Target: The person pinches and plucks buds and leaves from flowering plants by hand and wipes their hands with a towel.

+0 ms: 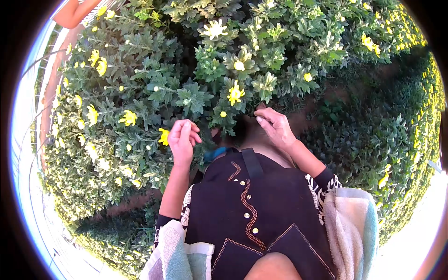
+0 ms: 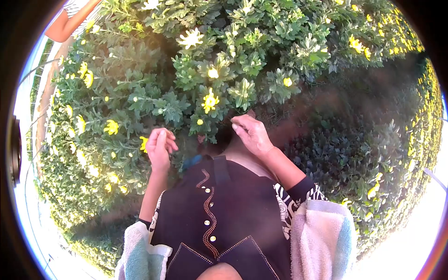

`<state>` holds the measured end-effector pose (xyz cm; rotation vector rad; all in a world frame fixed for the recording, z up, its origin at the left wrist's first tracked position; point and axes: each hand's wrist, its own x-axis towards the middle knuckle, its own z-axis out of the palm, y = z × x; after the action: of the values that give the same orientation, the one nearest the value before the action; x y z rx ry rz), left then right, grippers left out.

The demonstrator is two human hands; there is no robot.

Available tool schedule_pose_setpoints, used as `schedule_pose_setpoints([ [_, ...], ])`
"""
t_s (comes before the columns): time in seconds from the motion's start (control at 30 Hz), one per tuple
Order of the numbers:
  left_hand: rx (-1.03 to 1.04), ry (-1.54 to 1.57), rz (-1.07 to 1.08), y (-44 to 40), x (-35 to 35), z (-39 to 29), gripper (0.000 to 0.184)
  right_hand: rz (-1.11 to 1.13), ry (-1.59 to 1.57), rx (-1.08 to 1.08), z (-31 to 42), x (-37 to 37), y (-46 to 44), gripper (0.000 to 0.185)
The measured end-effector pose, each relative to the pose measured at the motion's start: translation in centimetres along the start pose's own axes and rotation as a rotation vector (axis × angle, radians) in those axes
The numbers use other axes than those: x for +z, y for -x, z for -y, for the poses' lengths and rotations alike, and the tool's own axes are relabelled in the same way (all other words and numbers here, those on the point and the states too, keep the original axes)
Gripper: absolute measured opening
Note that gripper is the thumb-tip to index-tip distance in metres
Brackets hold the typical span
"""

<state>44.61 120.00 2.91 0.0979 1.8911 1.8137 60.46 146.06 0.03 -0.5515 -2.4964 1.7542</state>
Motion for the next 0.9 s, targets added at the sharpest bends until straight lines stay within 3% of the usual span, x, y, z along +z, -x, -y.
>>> schedule_pose_setpoints([
  [0.07,-0.02,0.0,0.15,0.7,2.5,-0.9,0.019,0.021,-0.061,-0.026,-0.5,-1.4,-2.1,0.025],
  [0.13,0.137,-0.081,0.118,-0.4,7.1,-2.7,0.021,0.037,-0.079,-0.135,-0.6,-1.6,-5.1,0.036],
  [0.3,0.252,-0.34,-0.181,-7.0,9.7,0.2,0.03,0.222,-0.431,-0.006,-2.7,1.1,-12.7,0.044],
  [0.4,0.198,-0.494,-0.281,-10.0,9.7,0.8,0.034,0.12,-0.4,-0.089,-1.2,3.1,-17.0,0.047],
  [0.5,0.068,-0.288,-0.368,-11.9,9.8,-0.3,0.04,0.142,-0.245,-0.059,0.8,4.0,-20.1,0.056],
  [0.6,-0.149,-0.1,-0.301,-13.4,9.2,-1.4,0.048,0.216,-0.117,-0.009,2.8,4.1,-21.5,0.056],
  [0.63,-0.121,-0.109,-0.31,-13.9,8.9,-1.0,0.046,0.177,-0.146,-0.009,2.7,5.0,-21.9,0.056],
  [0.73,-0.205,-0.154,-0.254,-14.9,7.8,-1.0,0.043,0.168,-0.143,-0.029,2.9,6.1,-21.9,0.046],
  [0.83,-0.126,0.0,-0.191,-15.3,6.7,0.0,0.017,0.081,-0.142,-0.048,3.2,6.7,-21.2,0.018],
  [0.9,-0.102,0.02,-0.179,-15.6,5.7,1.4,0.012,0.021,-0.115,-0.111,3.4,6.9,-20.1,0.017],
])
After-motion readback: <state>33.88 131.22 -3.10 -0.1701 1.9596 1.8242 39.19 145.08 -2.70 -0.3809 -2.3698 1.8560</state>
